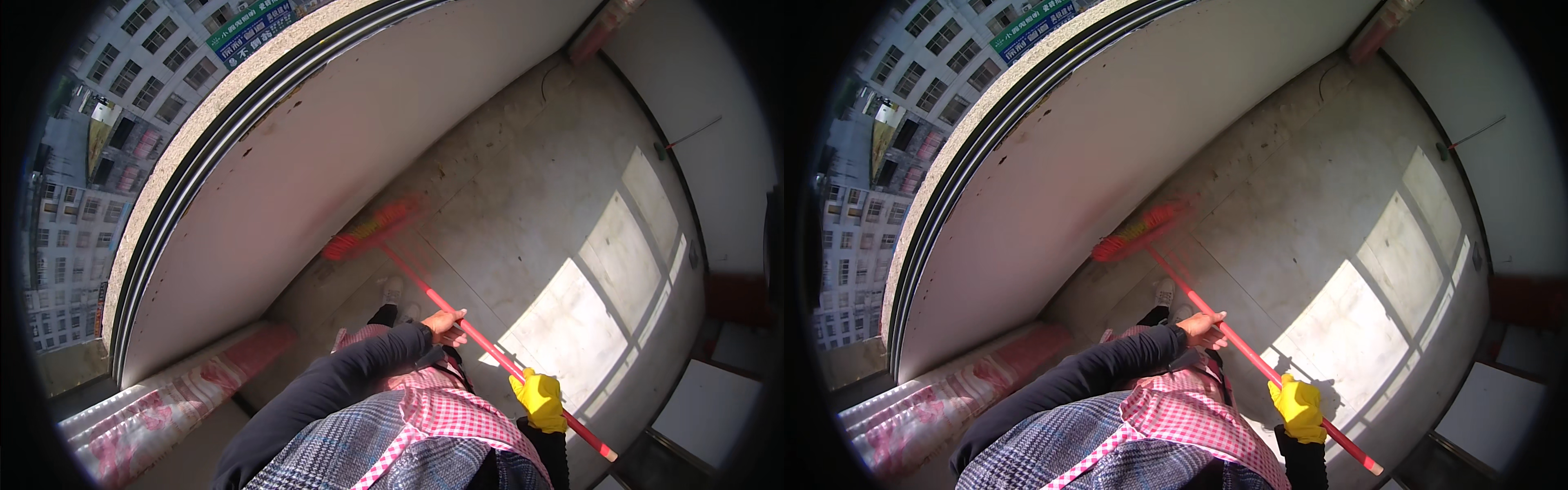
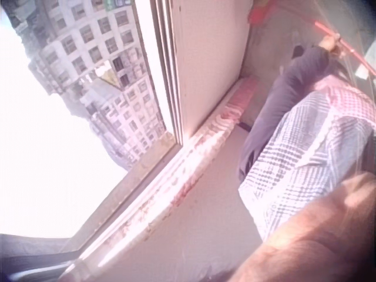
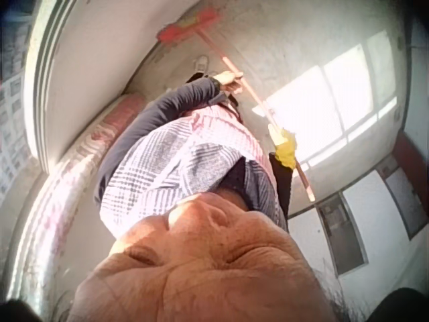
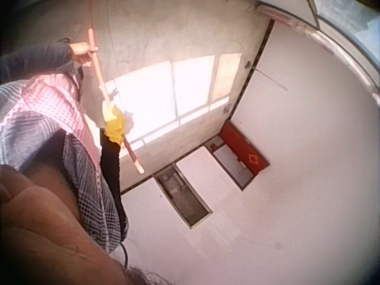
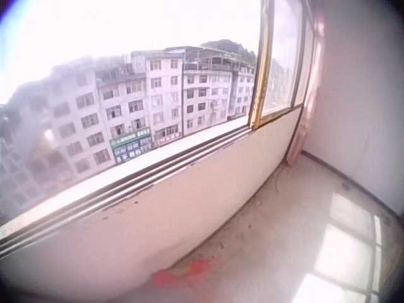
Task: The person scrapes debris from a window frame using a small tool while holding a curtain aside, then sweeps the tiled floor with a broom. The person moves the curtain to access the window track and later sweeps near the curtain and along the walls.
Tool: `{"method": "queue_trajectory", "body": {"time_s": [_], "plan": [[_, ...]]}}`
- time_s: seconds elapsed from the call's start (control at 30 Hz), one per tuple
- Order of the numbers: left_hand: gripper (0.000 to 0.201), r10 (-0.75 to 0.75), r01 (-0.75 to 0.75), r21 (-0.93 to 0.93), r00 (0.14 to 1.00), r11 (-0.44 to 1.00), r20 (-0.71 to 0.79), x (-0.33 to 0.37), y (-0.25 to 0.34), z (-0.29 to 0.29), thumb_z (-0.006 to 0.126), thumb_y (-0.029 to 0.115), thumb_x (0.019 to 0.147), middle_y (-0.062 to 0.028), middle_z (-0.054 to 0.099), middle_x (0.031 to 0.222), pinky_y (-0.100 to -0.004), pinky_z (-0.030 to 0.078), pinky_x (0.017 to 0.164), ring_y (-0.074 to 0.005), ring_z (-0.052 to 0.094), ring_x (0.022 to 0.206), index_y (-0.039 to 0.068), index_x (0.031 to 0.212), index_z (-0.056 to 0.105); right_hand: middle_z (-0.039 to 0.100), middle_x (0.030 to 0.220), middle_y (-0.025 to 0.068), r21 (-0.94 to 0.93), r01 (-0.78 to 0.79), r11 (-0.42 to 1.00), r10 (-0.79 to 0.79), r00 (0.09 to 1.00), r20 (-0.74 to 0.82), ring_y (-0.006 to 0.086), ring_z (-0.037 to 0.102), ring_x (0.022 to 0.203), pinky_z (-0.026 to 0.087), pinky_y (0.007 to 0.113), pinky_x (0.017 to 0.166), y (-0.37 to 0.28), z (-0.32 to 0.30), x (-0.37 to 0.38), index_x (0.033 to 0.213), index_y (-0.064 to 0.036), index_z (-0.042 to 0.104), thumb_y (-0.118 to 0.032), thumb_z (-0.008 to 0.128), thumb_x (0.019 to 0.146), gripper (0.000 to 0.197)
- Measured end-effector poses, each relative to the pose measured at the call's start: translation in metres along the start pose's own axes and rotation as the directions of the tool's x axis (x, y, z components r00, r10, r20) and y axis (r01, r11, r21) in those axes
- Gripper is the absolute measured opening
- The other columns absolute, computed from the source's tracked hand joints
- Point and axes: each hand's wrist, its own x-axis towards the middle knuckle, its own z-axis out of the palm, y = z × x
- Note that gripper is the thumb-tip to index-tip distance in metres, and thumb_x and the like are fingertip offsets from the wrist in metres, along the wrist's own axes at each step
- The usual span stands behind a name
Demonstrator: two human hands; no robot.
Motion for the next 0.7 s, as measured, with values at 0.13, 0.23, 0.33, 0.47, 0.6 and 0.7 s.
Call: {"method": "queue_trajectory", "body": {"time_s": [0.13, 0.23, 0.33, 0.47, 0.6, 0.7], "plan": [[0.031, 0.101, -0.286, -0.350, 0.881, 0.892, -0.463, 0.031, -0.012, -0.050, 0.054, 0.028, 0.099, -0.0205, 0.069, 0.086, -0.0465, 0.063, 0.060, -0.0330, 0.073, 0.074, -0.002, 0.106, 0.054, 0.063, 0.069, 0.0071, 0.135, 0.481, 0.866, -0.377, 0.806, -0.457, 0.0271, 0.062, 0.062, 0.048, 0.039, 0.060, -0.072, -0.042, 0.089, 0.082, -0.0117, 0.060, -0.029, 0.076, 0.083, 0.023], [0.016, -0.007, -0.403, -0.563, 0.809, 0.721, -0.588, 0.039, -0.011, -0.110, 0.051, 0.016, 0.094, -0.0147, 0.064, 0.081, -0.0446, 0.059, 0.058, -0.0293, 0.066, 0.066, 0.002, 0.101, 0.055, 0.061, 0.069, 0.0079, 0.188, 0.493, 0.849, -0.408, 0.839, -0.360, 0.0295, 0.063, 0.068, 0.046, 0.042, 0.069, -0.094, -0.116, 0.118, 0.085, -0.0073, 0.066, -0.022, 0.077, 0.080, 0.019], [0.013, 0.005, -0.532, -0.710, 0.802, 0.462, -0.597, 0.032, -0.019, -0.174, 0.051, 0.017, 0.094, -0.0143, 0.057, 0.077, -0.0482, 0.055, 0.065, -0.0288, 0.061, 0.071, 0.006, 0.100, 0.048, 0.066, 0.076, 0.0098, 0.079, 0.372, 0.925, -0.329, 0.887, -0.323, 0.0304, 0.063, 0.070, 0.046, 0.042, 0.070, -0.085, -0.200, 0.115, 0.094, -0.0022, 0.073, -0.023, 0.079, 0.078, 0.027], [0.014, 0.017, -0.602, -0.714, 0.769, 0.358, -0.639, 0.034, -0.028, -0.216, 0.052, 0.018, 0.093, -0.0121, 0.053, 0.080, -0.0459, 0.052, 0.067, -0.0276, 0.055, 0.068, 0.009, 0.096, 0.042, 0.067, 0.072, 0.0106, 0.163, 0.264, 0.951, -0.235, 0.955, -0.178, 0.0287, 0.063, 0.069, 0.047, 0.041, 0.070, -0.078, -0.253, 0.115, 0.092, 0.0009, 0.074, -0.025, 0.079, 0.079, 0.029], [0.011, 0.078, -0.617, -0.739, 0.779, 0.271, -0.622, 0.040, -0.009, -0.221, 0.050, 0.018, 0.094, -0.0104, 0.052, 0.079, -0.0429, 0.051, 0.068, -0.0255, 0.054, 0.067, 0.010, 0.094, 0.042, 0.069, 0.074, 0.0095, 0.812, 0.079, 0.578, -0.077, 0.996, -0.042, 0.0215, 0.066, 0.076, 0.052, 0.042, 0.083, -0.079, -0.231, 0.150, 0.088, -0.0003, 0.074, -0.025, 0.070, 0.087, 0.025], [0.010, 0.170, -0.609, -0.752, 0.793, 0.253, -0.585, 0.037, 0.022, -0.213, 0.047, 0.017, 0.095, -0.0085, 0.050, 0.077, -0.0431, 0.052, 0.069, -0.0231, 0.053, 0.067, 0.010, 0.091, 0.041, 0.062, 0.058, 0.0084, 0.914, 0.406, 0.004, -0.057, 0.912, -0.405, 0.0242, 0.064, 0.062, 0.057, 0.047, 0.079, -0.084, -0.193, 0.171, 0.072, 0.0011, 0.068, -0.035, 0.055, 0.100, 0.048]]}}
